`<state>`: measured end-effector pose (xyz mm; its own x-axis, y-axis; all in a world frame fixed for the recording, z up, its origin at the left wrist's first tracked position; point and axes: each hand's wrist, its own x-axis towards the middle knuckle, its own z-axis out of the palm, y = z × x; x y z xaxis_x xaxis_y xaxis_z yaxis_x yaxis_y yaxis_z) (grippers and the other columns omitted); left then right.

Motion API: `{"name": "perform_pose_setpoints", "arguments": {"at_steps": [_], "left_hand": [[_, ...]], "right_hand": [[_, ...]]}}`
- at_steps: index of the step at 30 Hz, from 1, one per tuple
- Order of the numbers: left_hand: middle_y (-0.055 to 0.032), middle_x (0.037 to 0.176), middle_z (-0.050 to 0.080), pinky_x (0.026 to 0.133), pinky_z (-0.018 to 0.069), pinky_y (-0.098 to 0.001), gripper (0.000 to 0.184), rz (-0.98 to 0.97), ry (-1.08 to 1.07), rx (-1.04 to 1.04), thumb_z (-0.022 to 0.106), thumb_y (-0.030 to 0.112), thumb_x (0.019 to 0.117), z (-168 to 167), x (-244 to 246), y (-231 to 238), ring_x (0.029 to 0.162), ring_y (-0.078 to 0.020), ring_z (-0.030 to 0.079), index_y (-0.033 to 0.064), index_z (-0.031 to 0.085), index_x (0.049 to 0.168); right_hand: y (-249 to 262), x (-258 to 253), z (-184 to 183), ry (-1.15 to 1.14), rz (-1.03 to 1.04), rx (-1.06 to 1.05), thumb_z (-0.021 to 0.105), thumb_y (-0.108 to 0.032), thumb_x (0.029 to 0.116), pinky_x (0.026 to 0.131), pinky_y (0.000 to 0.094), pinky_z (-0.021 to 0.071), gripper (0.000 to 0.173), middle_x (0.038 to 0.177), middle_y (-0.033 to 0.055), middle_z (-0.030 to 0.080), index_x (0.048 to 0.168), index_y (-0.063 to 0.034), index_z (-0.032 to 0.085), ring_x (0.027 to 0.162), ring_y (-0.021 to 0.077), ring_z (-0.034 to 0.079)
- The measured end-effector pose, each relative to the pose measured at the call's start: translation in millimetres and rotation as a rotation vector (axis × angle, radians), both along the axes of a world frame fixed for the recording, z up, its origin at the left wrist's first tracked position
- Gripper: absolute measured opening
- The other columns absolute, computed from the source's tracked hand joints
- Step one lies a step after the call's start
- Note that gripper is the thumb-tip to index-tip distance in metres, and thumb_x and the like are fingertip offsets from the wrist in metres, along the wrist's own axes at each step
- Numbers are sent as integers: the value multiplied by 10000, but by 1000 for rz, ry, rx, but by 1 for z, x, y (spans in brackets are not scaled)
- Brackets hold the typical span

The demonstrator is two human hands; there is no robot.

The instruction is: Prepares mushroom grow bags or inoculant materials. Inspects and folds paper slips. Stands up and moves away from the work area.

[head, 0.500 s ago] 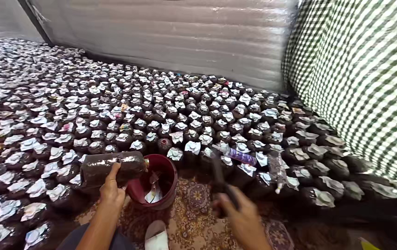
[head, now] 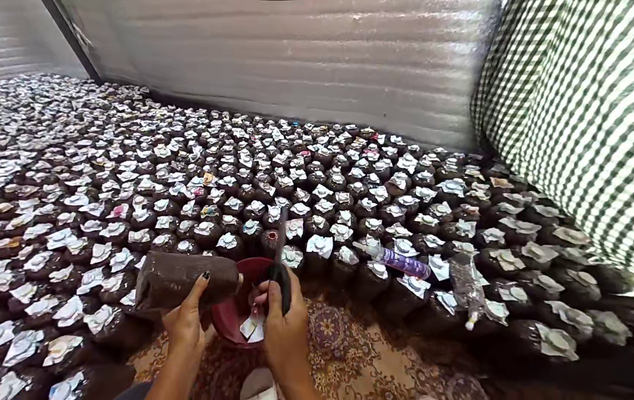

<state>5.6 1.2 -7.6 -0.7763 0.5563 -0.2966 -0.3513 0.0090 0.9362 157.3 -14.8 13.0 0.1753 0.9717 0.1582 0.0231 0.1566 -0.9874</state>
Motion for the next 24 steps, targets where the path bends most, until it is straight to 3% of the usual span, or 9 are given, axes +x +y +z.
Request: {"name": "perform_pose_setpoints", "arguments": {"at_steps": [2, 5, 7, 10, 14, 16, 19, 22, 24], "left_hand": [[-156, 1106, 719, 803, 628, -413, 670, 5, 26, 8, 858, 102, 815, 0, 1, 2, 951, -237, 727, -11, 511, 1377], [-168, 1123, 704, 793, 619, -422, 742, 12, 77, 22, 871, 58, 784, 5, 5, 2, 955, -242, 718, -11, 473, 1407], [-155, 1109, 709, 781, 626, -407, 719, 6, 102, 35, 873, 64, 784, 4, 5, 0, 944, -226, 722, -10, 490, 1387], [-141, 1114, 713, 787, 628, -389, 700, -10, 113, 63, 874, 82, 791, 0, 1, 0, 938, -219, 723, -5, 505, 1380], [-154, 1165, 693, 843, 616, -400, 741, -30, 138, 77, 870, 42, 776, 7, 9, 3, 999, -223, 712, -16, 475, 1400], [-151, 1168, 689, 850, 614, -385, 763, -33, 155, 85, 871, 34, 771, 7, 11, 4, 1006, -208, 708, -23, 459, 1411], [-134, 1152, 708, 855, 611, -368, 730, -28, 168, 79, 879, 59, 771, 5, 9, 2, 1001, -192, 712, -24, 498, 1388], [-147, 1189, 689, 885, 607, -387, 773, -44, 181, 87, 878, 46, 767, 4, 13, 4, 1042, -209, 703, -25, 463, 1415], [-154, 1184, 685, 880, 613, -389, 753, -58, 200, 84, 874, 45, 772, 4, 12, 8, 1038, -210, 705, -35, 463, 1398]], "right_hand": [[-6, -8, -19, -71, 45, -47, 515, -102, 1028, 789, 313, 622, 420, 1016, 118, 716, 1409, 74, 533, 836, 129, 710], [-2, -9, -32, -121, 390, -473, 474, -166, 1074, 758, 407, 603, 347, 929, 110, 710, 1377, -20, 561, 766, 201, 704], [-5, 1, -13, -22, 258, -360, 463, -143, 1075, 706, 347, 620, 352, 911, 81, 708, 1374, 14, 559, 729, 159, 702], [-9, -1, -6, 73, -4, -33, 481, -87, 1039, 780, 302, 633, 429, 1024, 102, 730, 1435, 78, 497, 835, 128, 721], [-8, -7, -32, -9, 334, -483, 479, -160, 1071, 700, 398, 607, 328, 875, 98, 697, 1356, -17, 557, 702, 191, 691], [-5, 4, -16, 26, 271, -406, 471, -147, 1074, 673, 351, 611, 337, 870, 83, 698, 1356, 14, 560, 679, 158, 684], [-10, 2, -12, 34, 80, -138, 482, -104, 1045, 749, 311, 630, 425, 994, 103, 727, 1435, 63, 511, 789, 134, 711], [-8, -3, -32, -74, 326, -450, 488, -172, 1070, 735, 383, 614, 327, 918, 105, 713, 1344, -13, 567, 740, 182, 709], [-7, 0, -25, 12, 285, -472, 468, -179, 1084, 678, 359, 605, 327, 861, 93, 697, 1330, 9, 572, 676, 169, 684]]}}
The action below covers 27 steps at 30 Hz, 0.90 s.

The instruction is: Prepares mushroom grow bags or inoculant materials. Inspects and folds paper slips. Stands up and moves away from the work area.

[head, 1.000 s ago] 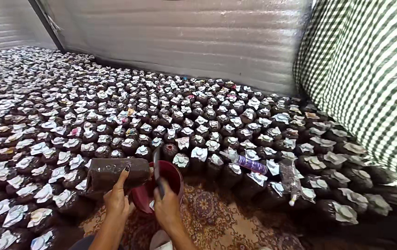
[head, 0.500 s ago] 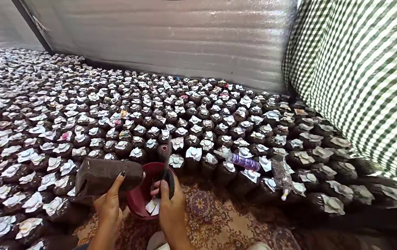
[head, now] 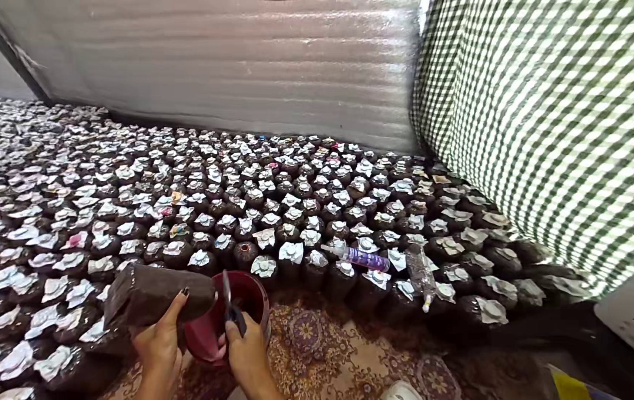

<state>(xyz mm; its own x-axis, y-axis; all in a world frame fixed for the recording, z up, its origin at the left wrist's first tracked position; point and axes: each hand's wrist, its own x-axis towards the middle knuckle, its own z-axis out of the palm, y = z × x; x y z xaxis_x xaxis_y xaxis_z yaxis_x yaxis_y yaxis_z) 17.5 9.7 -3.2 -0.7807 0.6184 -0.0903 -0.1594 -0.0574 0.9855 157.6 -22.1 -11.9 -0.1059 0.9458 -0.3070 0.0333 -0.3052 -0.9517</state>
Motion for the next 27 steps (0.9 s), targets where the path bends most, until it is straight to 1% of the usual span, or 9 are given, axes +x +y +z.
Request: {"name": "perform_pose_setpoints", "arguments": {"at_steps": [3, 5, 7, 11, 14, 18, 21, 24, 27], "left_hand": [[-145, 1142, 703, 848, 611, -382, 640, -3, -47, -27, 852, 77, 813, -2, 0, -5, 992, -202, 709, -32, 527, 1353], [-152, 1169, 692, 869, 605, -393, 708, -28, -42, -35, 862, 79, 799, -2, 2, -4, 1022, -212, 702, -25, 488, 1390], [-150, 1166, 694, 868, 603, -392, 687, -54, -49, -34, 855, 95, 812, -3, 3, -2, 1017, -210, 702, -29, 497, 1385], [-87, 1147, 687, 826, 597, -408, 399, -237, -273, -42, 640, 295, 997, 9, 2, -10, 1006, -188, 679, 66, 577, 1318], [-19, 1184, 674, 839, 602, -428, 380, -353, -416, -29, 539, 433, 1031, 23, 11, -18, 1045, -171, 681, 202, 553, 1333], [-23, 1115, 694, 763, 609, -478, 429, -462, -518, -27, 461, 587, 1013, 28, 23, -29, 983, -204, 704, 257, 554, 1271], [-59, 1064, 731, 763, 623, -499, 471, -643, -640, -6, 437, 630, 1002, 30, 43, -35, 964, -227, 729, 240, 618, 1193], [-95, 1038, 739, 771, 636, -462, 480, -792, -706, -116, 411, 566, 1031, 29, 76, -41, 936, -227, 738, 172, 639, 1184], [-97, 1042, 743, 780, 638, -452, 462, -911, -712, -312, 366, 506, 1064, 19, 117, -48, 939, -229, 739, 153, 612, 1233]], "right_hand": [[-8, 1, -5, -10, -80, 138, 482, -157, 1065, 716, 349, 618, 394, 911, 100, 712, 1394, 49, 552, 721, 158, 695], [1, 6, -9, -64, 124, -17, 471, -202, 1078, 734, 395, 606, 334, 894, 108, 705, 1318, 4, 578, 733, 195, 701], [3, 20, 1, -3, 122, -49, 466, -202, 1090, 679, 355, 601, 313, 851, 89, 695, 1296, 3, 581, 682, 169, 684], [-2, 89, 6, 38, -62, 107, 492, -161, 1072, 715, 339, 620, 378, 935, 90, 726, 1414, -6, 539, 744, 157, 710], [8, 170, -16, -219, -246, 197, 527, -148, 1051, 777, 382, 625, 425, 1138, 151, 696, 1457, -23, 520, 862, 203, 723], [45, 286, -44, -761, -372, 162, 546, -132, 1012, 1042, 560, 505, 495, 1396, 269, 571, 1493, -30, 488, 1228, 396, 617], [77, 339, -59, -1020, -327, -1, 642, -88, 938, 1010, 662, 472, 668, 1420, 355, 498, 1554, -20, 393, 1213, 526, 581], [99, 361, -79, -1150, -189, -101, 746, -40, 848, 1007, 676, 470, 800, 1484, 382, 404, 1551, 30, 370, 1260, 561, 526], [111, 369, -81, -1231, -115, -114, 782, -72, 824, 1015, 651, 472, 642, 1506, 338, 403, 1406, 63, 549, 1305, 529, 498]]}}
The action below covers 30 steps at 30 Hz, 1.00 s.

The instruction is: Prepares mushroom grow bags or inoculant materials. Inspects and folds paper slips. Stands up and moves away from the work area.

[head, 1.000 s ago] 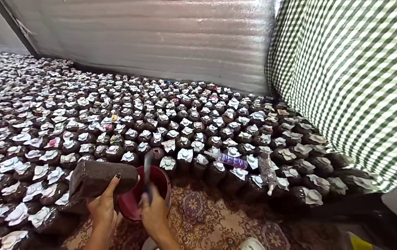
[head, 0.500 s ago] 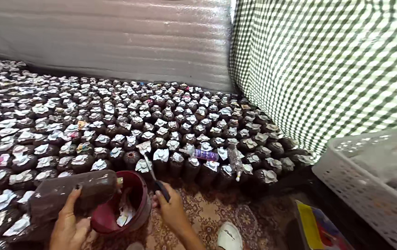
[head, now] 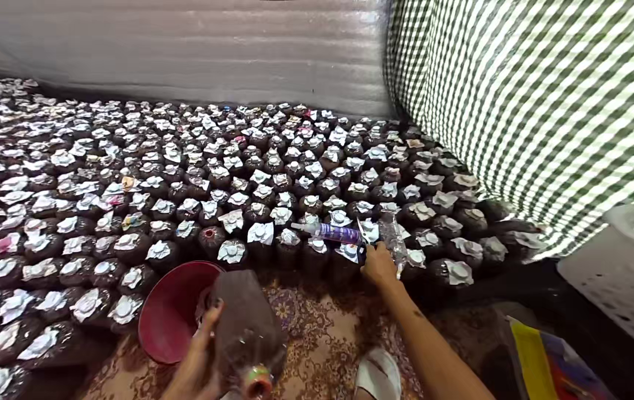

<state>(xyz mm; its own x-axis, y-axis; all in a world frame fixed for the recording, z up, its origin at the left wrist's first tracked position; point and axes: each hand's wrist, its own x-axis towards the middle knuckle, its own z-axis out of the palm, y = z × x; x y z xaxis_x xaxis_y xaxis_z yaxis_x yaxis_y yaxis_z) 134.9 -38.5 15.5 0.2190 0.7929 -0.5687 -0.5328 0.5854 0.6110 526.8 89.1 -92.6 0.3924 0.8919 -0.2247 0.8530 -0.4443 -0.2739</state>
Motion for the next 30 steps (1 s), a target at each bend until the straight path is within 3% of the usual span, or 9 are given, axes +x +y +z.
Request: {"name": "perform_pose_setpoints", "arguments": {"at_steps": [4, 8, 11, 13, 19, 21, 24, 27, 30], "left_hand": [[-101, 1069, 728, 813, 615, -470, 533, -109, -73, -217, 359, 573, 1054, -68, 60, -13, 963, -237, 720, 151, 588, 1284], [-113, 1009, 702, 709, 567, -501, 680, -217, -56, -530, 324, 754, 968, -166, 103, -15, 872, -271, 681, 188, 623, 1196], [-140, 953, 669, 624, 527, -458, 812, -307, 43, -615, 213, 834, 932, -222, 114, -24, 762, -274, 635, 176, 602, 1206], [-196, 1179, 654, 801, 533, -549, 838, -364, 209, -607, 209, 794, 970, -244, 108, -22, 993, -338, 642, 141, 549, 1370], [-165, 1678, 246, 1204, 328, -539, 672, -522, 474, -87, 347, 475, 1100, -205, 98, -8, 1515, -309, 324, 122, 175, 1645], [-127, 1710, 164, 1196, 329, -553, 734, -546, 436, -44, 461, 417, 1073, -207, 95, -11, 1532, -299, 291, 170, 99, 1663], [-127, 1676, 264, 1041, 458, -629, 730, -507, 373, -117, 512, 405, 1053, -208, 97, -12, 1434, -354, 430, 244, 141, 1661], [-139, 1557, 468, 1037, 498, -514, 570, -451, 436, -54, 569, 286, 1045, -213, 98, -16, 1334, -293, 548, 155, 400, 1574], [-146, 1451, 580, 1085, 473, -450, 443, -370, 545, 65, 604, 168, 1011, -221, 102, -13, 1299, -248, 583, 76, 569, 1443]], "right_hand": [[-44, -23, 29, 415, -31, 207, 709, -195, 953, 1026, 584, 494, 518, 1408, 277, 541, 1402, 24, 572, 1258, 427, 569], [-139, -87, 4, 1141, -68, -83, 587, -426, 1022, 981, 561, 538, 570, 1502, 118, 538, 1519, -158, 503, 1308, 297, 578], [-178, -118, -51, 1178, -180, -104, 568, -328, 1048, 1136, 509, 440, 537, 1578, 116, 460, 1545, -150, 471, 1408, 265, 495], [-181, -126, -78, 1139, -284, -92, 604, -325, 1038, 1048, 499, 496, 474, 1466, 140, 564, 1467, -130, 556, 1296, 270, 583], [-176, -126, -91, 1105, -290, -113, 606, -406, 1028, 1120, 514, 444, 583, 1560, 129, 483, 1535, -144, 488, 1393, 278, 511], [-177, -125, -91, 1150, -286, -158, 598, -421, 1029, 1112, 546, 447, 626, 1609, 126, 417, 1574, -167, 426, 1421, 299, 480], [-176, -126, -92, 1263, -357, -204, 587, -400, 1039, 973, 640, 528, 636, 1598, 158, 412, 1603, -209, 363, 1356, 380, 530], [-174, -127, -93, 1237, -339, -196, 578, -296, 1050, 924, 579, 547, 530, 1520, 155, 505, 1556, -204, 446, 1266, 343, 596], [-166, -131, -99, 1134, -311, -71, 623, -188, 1016, 1097, 460, 467, 414, 1444, 127, 586, 1424, -119, 593, 1307, 238, 576]]}}
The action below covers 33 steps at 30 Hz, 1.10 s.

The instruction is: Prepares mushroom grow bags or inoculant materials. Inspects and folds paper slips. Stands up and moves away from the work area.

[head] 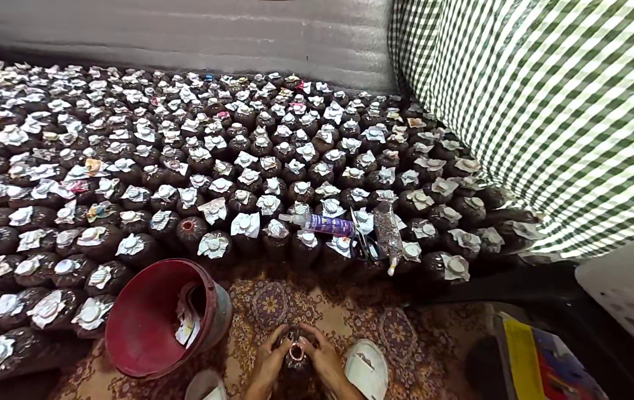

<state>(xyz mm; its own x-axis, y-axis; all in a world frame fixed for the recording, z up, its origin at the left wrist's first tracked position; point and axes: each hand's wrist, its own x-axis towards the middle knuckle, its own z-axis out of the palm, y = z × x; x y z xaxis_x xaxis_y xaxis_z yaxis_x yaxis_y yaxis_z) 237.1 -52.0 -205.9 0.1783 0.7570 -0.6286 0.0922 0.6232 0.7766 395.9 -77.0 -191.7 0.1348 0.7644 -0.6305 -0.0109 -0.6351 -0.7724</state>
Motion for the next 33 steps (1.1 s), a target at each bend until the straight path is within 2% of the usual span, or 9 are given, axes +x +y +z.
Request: {"name": "perform_pose_setpoints", "arguments": {"at_steps": [3, 7, 13, 15, 17, 19, 22, 29, 33], "left_hand": [[-137, 1424, 605, 1070, 478, -472, 419, 4, 35, -15, 624, 178, 1005, -2, 2, -1, 1281, -260, 595, 92, 603, 1414], [-170, 1411, 608, 1057, 487, -506, 446, 6, 4, -10, 641, 166, 991, -4, 3, 0, 1264, -300, 605, 75, 591, 1425], [-147, 1384, 632, 1055, 484, -480, 381, 70, 20, 5, 648, 151, 991, -8, 6, 0, 1255, -273, 609, 72, 646, 1364], [-155, 1445, 586, 1074, 476, -492, 433, 54, -22, -20, 629, 191, 1016, -6, 3, -5, 1295, -288, 586, 87, 587, 1434], [-187, 1508, 511, 1028, 500, -526, 506, 50, -127, -95, 544, 242, 1069, -2, -6, -9, 1297, -327, 573, 119, 440, 1549], [-158, 1614, 385, 1104, 455, -524, 568, 26, -217, -117, 500, 253, 1082, -2, -15, -12, 1400, -312, 488, 134, 321, 1607], [-137, 1640, 355, 1168, 404, -505, 649, 12, -128, -48, 583, 275, 1037, -7, -11, -25, 1462, -282, 426, 119, 322, 1610], [-114, 1574, 470, 1171, 411, -438, 573, 118, -26, 76, 626, 226, 1010, -19, -8, -35, 1420, -225, 488, 96, 459, 1542], [-156, 1585, 437, 1090, 483, -486, 696, 6, -146, -33, 681, 182, 978, -10, -26, -21, 1370, -293, 528, 102, 360, 1590]], "right_hand": [[3, 9, -5, 12, 22, -32, 687, -165, 974, 1068, 454, 489, 422, 1398, 147, 613, 1387, -106, 630, 1263, 247, 602], [22, 19, 8, 46, 162, -163, 716, -379, 967, 1094, 513, 465, 543, 1429, 156, 597, 1444, -149, 589, 1315, 295, 574], [30, 7, 2, -63, 56, -165, 784, -312, 918, 1046, 489, 479, 375, 1323, 153, 658, 1255, -154, 738, 1247, 284, 602], [19, 10, 5, -10, 7, -139, 759, -326, 942, 1061, 495, 482, 432, 1360, 158, 644, 1327, -140, 695, 1268, 289, 601], [0, 12, 13, 111, -98, -124, 677, -357, 998, 980, 557, 520, 567, 1431, 202, 574, 1505, -157, 522, 1235, 348, 608], [-19, 10, 12, 231, -205, -103, 631, -348, 1024, 959, 617, 521, 649, 1525, 204, 476, 1600, -229, 360, 1256, 393, 583], [-35, -7, 9, 279, -271, -139, 637, -383, 1019, 942, 716, 515, 726, 1623, 173, 366, 1636, -325, 260, 1352, 456, 516], [-36, -15, -8, 212, -326, -58, 693, -296, 992, 865, 628, 582, 633, 1489, 177, 539, 1570, -255, 438, 1200, 401, 643], [-33, 7, 6, 316, -206, -105, 748, -215, 947, 906, 633, 567, 737, 1487, 194, 531, 1591, -242, 391, 1217, 417, 625]]}}
